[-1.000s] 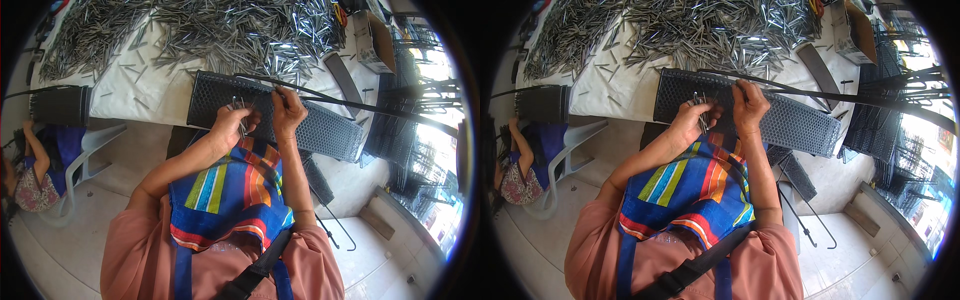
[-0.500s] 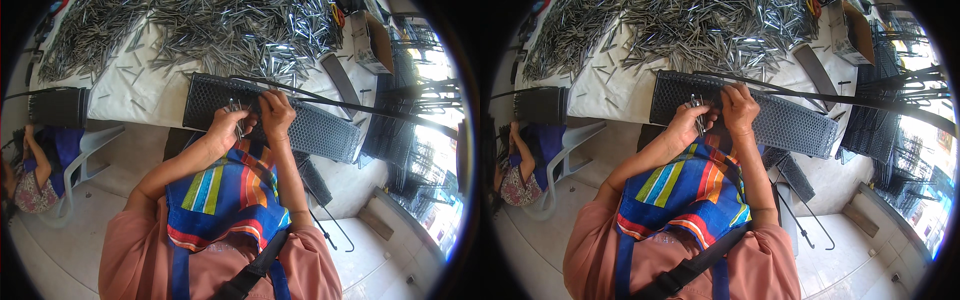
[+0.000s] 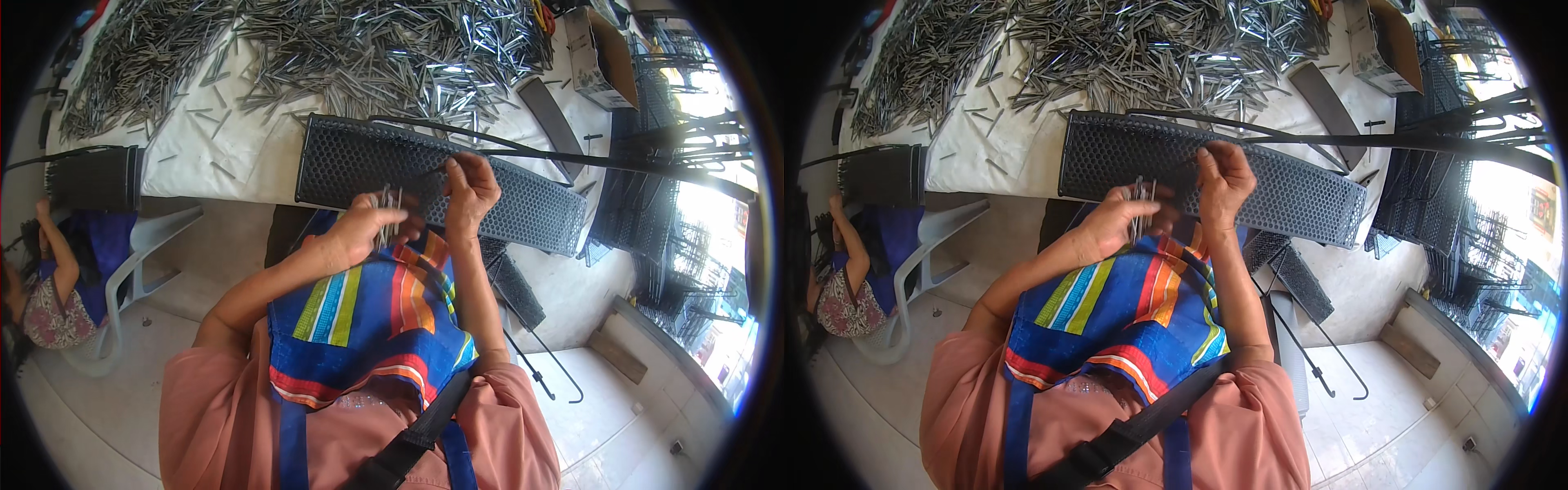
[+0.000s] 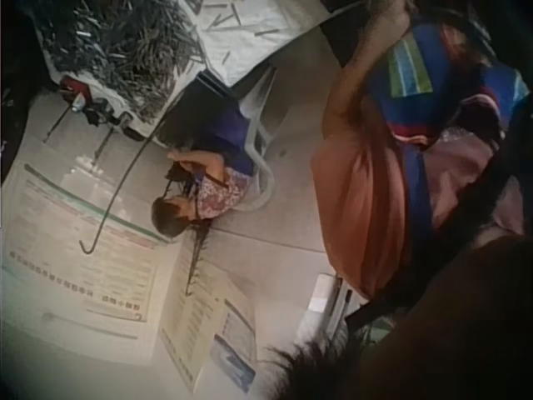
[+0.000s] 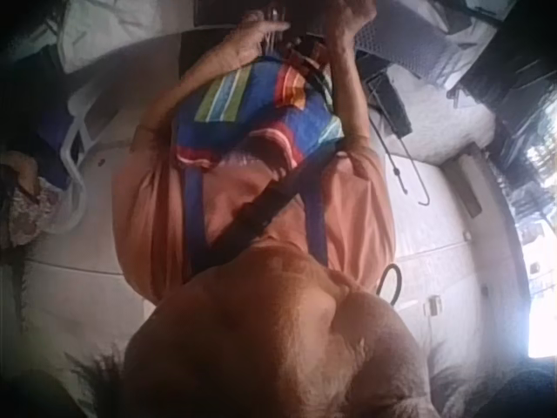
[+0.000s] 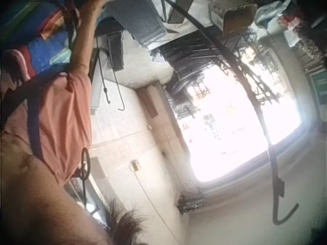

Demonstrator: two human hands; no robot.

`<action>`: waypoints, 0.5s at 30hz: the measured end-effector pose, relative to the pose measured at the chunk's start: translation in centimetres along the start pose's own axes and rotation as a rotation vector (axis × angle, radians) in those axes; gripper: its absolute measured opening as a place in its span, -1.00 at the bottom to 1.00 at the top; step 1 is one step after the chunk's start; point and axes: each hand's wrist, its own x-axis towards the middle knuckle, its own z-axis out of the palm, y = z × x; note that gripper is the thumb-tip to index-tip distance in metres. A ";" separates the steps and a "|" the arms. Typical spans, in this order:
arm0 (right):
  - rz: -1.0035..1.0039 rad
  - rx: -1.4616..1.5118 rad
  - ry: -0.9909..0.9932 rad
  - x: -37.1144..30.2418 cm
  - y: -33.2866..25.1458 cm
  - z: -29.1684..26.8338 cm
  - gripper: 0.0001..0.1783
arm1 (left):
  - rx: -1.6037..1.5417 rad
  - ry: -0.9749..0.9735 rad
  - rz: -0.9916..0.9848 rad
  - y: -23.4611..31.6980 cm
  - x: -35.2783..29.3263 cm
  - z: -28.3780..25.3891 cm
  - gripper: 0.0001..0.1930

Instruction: Manually inserting small metal clips into a perforated metal sheet or mesh.

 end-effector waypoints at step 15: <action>-0.569 -0.486 -0.009 2.6 1.8 0.8 -0.89 | 0.651 -0.074 -0.022 -0.8 -2.2 -1.5 -0.73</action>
